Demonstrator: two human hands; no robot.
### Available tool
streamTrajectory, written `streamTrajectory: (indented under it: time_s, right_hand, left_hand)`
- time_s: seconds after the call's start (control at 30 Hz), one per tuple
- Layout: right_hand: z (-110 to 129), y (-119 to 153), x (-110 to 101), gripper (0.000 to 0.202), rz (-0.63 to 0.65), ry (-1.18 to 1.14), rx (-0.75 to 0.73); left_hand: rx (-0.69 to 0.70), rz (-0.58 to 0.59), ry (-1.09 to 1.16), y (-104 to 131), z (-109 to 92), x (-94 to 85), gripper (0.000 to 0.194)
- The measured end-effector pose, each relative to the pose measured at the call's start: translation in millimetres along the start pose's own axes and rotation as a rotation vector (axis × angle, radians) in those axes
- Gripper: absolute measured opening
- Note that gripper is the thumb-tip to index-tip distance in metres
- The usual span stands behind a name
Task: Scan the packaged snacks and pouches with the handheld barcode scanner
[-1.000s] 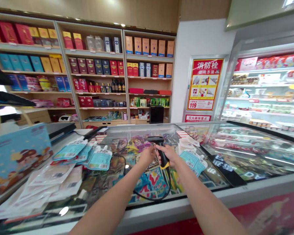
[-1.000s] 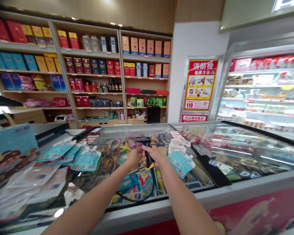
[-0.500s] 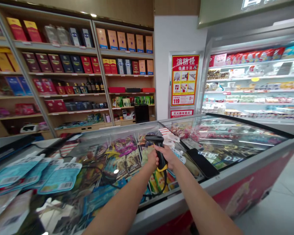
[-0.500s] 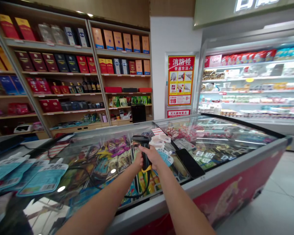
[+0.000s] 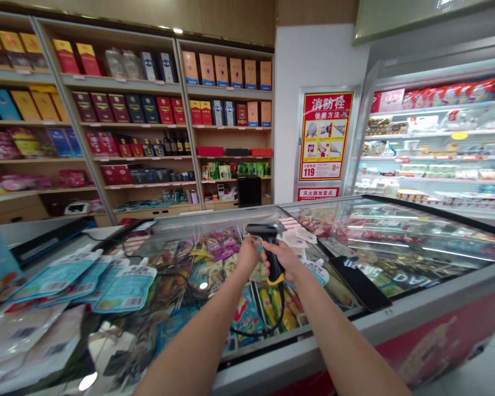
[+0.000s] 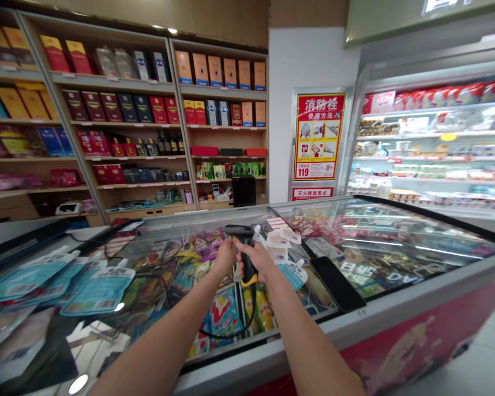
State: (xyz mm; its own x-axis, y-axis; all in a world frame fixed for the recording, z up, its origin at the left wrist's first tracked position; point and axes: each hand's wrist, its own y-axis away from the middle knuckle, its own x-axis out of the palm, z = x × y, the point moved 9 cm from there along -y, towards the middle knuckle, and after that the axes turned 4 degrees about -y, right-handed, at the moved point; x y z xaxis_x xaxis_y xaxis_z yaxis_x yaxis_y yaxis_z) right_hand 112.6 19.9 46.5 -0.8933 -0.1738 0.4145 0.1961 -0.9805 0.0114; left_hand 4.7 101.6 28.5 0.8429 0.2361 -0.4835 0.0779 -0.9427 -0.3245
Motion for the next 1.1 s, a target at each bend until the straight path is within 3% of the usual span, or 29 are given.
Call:
streamTrajectory:
  time_s: [0.07, 0.17, 0.23, 0.3, 0.4, 0.5, 0.73, 1.1]
  right_hand:
    - [0, -9, 6, 0.039, 0.011, 0.012, 0.008]
    - [-7, -26, 14, 0.037, 0.005, 0.043, 0.03]
    - [-17, -34, 17, 0.036, -0.016, 0.059, 0.041]
    - [-31, -37, 18, 0.037, -0.019, 0.086, 0.063]
    - [-51, -35, 18, 0.038, 0.015, 0.196, 0.128]
    - [-56, -30, 17, 0.037, 0.021, 0.225, 0.142]
    - [-58, -29, 12, 0.034, -0.038, 0.199, 0.155]
    - [-62, -27, 12, 0.037, 0.022, 0.216, 0.168]
  left_hand:
    - [0.006, -0.123, -0.011, -11, 9, -39.4, 0.012]
    - [-0.011, -0.304, 0.011, -21, 40, -94.4, 0.012]
    - [-0.034, -0.378, 0.056, -24, 67, -116.9, 0.013]
    - [-0.085, -0.431, 0.114, -28, 92, -127.0, 0.012]
    - [-0.183, -0.488, 0.196, -33, 117, -125.6, 0.01]
    - [-0.215, -0.507, 0.265, -37, 125, -117.3, 0.008]
    - [-0.232, -0.482, 0.29, -35, 126, -113.5, 0.007]
    - [-0.276, -0.473, 0.227, -29, 121, -115.2, 0.008]
